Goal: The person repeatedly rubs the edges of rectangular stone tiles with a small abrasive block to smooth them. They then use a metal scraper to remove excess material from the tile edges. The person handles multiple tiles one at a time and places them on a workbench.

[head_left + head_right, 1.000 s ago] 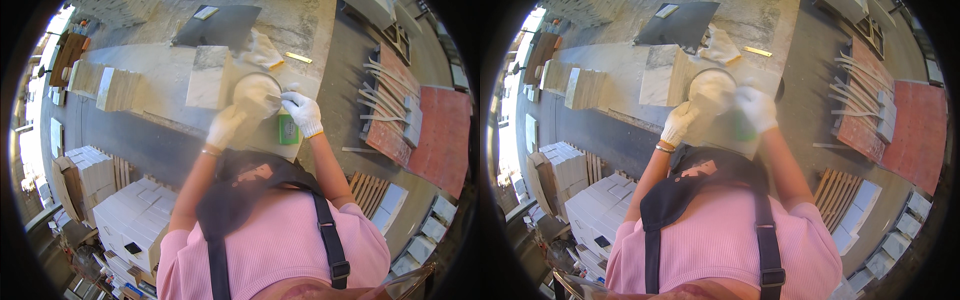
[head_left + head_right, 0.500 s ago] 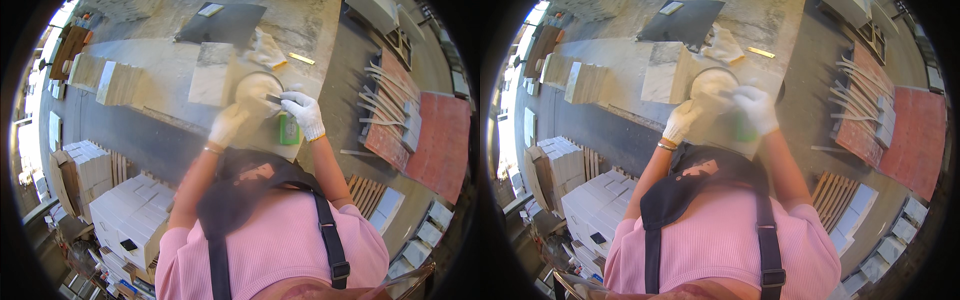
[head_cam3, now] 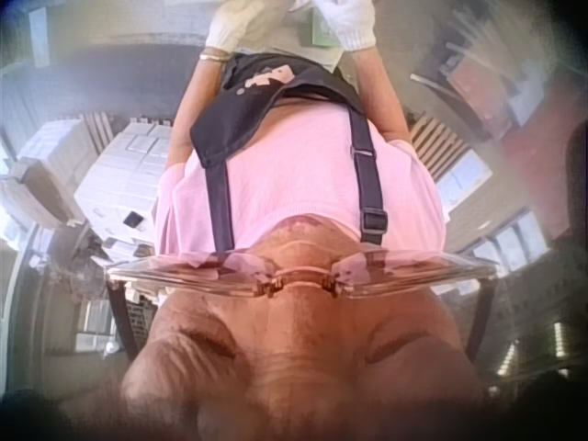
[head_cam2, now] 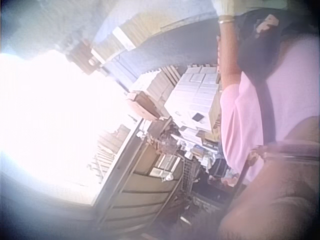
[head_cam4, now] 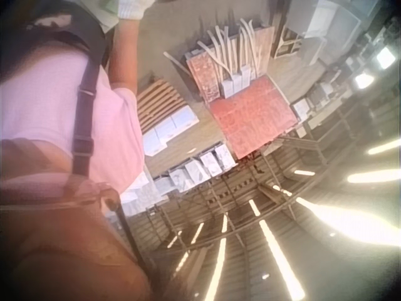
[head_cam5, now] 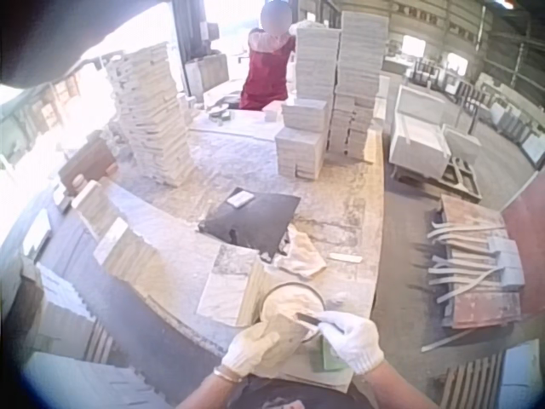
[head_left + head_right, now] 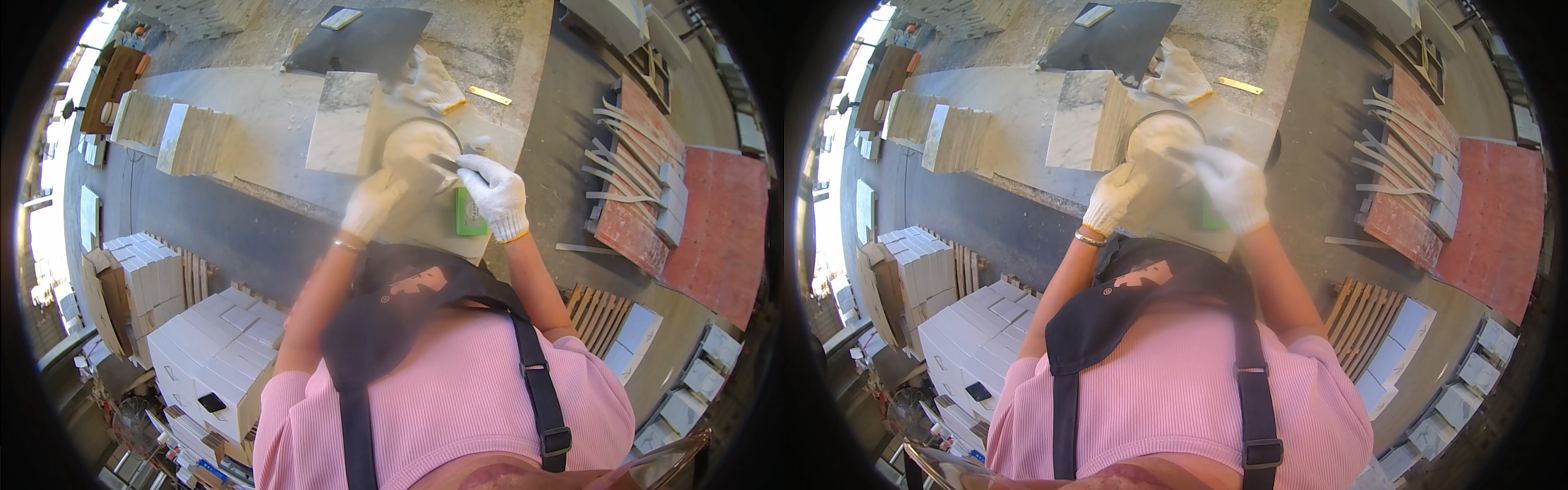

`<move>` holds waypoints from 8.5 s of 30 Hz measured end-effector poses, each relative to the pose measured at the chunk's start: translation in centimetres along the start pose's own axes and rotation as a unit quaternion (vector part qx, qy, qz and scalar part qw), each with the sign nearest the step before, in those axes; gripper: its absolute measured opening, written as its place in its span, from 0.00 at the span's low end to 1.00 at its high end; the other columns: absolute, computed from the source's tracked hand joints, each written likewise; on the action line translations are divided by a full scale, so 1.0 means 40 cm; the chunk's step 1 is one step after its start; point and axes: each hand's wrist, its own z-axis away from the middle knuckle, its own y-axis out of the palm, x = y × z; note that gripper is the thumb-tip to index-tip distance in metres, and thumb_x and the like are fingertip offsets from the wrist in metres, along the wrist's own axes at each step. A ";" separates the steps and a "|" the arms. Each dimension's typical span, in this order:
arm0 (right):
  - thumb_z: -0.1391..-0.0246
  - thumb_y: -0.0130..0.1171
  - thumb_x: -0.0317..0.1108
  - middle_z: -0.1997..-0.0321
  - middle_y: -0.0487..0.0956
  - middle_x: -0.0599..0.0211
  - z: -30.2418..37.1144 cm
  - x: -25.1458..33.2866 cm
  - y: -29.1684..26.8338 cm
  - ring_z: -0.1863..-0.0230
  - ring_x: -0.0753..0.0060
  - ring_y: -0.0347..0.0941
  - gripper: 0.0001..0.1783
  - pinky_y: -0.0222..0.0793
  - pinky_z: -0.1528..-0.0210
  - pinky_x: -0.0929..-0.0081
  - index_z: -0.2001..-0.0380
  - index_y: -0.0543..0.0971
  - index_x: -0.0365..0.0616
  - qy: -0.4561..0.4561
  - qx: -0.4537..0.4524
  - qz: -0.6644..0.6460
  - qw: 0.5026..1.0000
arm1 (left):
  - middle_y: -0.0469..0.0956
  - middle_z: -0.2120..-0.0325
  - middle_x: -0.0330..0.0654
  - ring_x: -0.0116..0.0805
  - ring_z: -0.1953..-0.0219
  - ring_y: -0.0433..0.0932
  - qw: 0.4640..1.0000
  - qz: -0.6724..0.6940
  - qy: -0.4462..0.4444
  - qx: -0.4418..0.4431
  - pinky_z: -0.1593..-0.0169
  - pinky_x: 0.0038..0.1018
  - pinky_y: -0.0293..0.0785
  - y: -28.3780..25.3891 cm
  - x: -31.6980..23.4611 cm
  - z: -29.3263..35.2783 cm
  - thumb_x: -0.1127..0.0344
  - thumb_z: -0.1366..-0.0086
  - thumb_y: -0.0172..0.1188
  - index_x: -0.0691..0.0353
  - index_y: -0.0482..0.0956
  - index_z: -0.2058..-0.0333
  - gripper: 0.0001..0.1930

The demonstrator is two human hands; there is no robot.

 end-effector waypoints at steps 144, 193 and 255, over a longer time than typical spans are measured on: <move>0.46 0.70 0.24 0.59 0.84 0.73 -0.097 -0.288 -0.019 0.60 0.81 0.77 0.18 0.76 0.56 0.79 0.51 0.82 0.43 0.167 -0.011 -0.093 0.981 | 0.83 0.66 0.48 0.38 0.66 0.76 0.999 -0.044 0.009 -0.021 0.58 0.32 0.73 -0.011 -0.031 -0.001 0.50 0.35 0.60 0.61 0.82 0.54 0.21; 0.46 0.68 0.30 0.62 0.86 0.63 -0.005 -0.019 -0.020 0.62 0.59 0.83 0.08 0.79 0.58 0.69 0.61 0.87 0.49 -0.123 -0.073 0.149 0.978 | 0.84 0.65 0.48 0.53 0.62 0.83 0.935 -0.351 -0.007 -0.040 0.61 0.45 0.78 0.013 -0.104 0.010 0.54 0.33 0.57 0.50 0.81 0.56 0.12; 0.38 0.61 0.25 0.65 0.83 0.74 -0.040 0.208 0.154 0.67 0.87 0.73 0.17 0.72 0.63 0.85 0.47 0.84 0.46 -0.044 -0.023 -0.054 0.997 | 0.70 0.33 0.40 0.56 0.28 0.59 0.879 -0.299 0.369 0.034 0.31 0.49 0.60 -0.393 -0.152 -0.083 0.55 0.64 0.80 0.52 0.75 0.39 0.48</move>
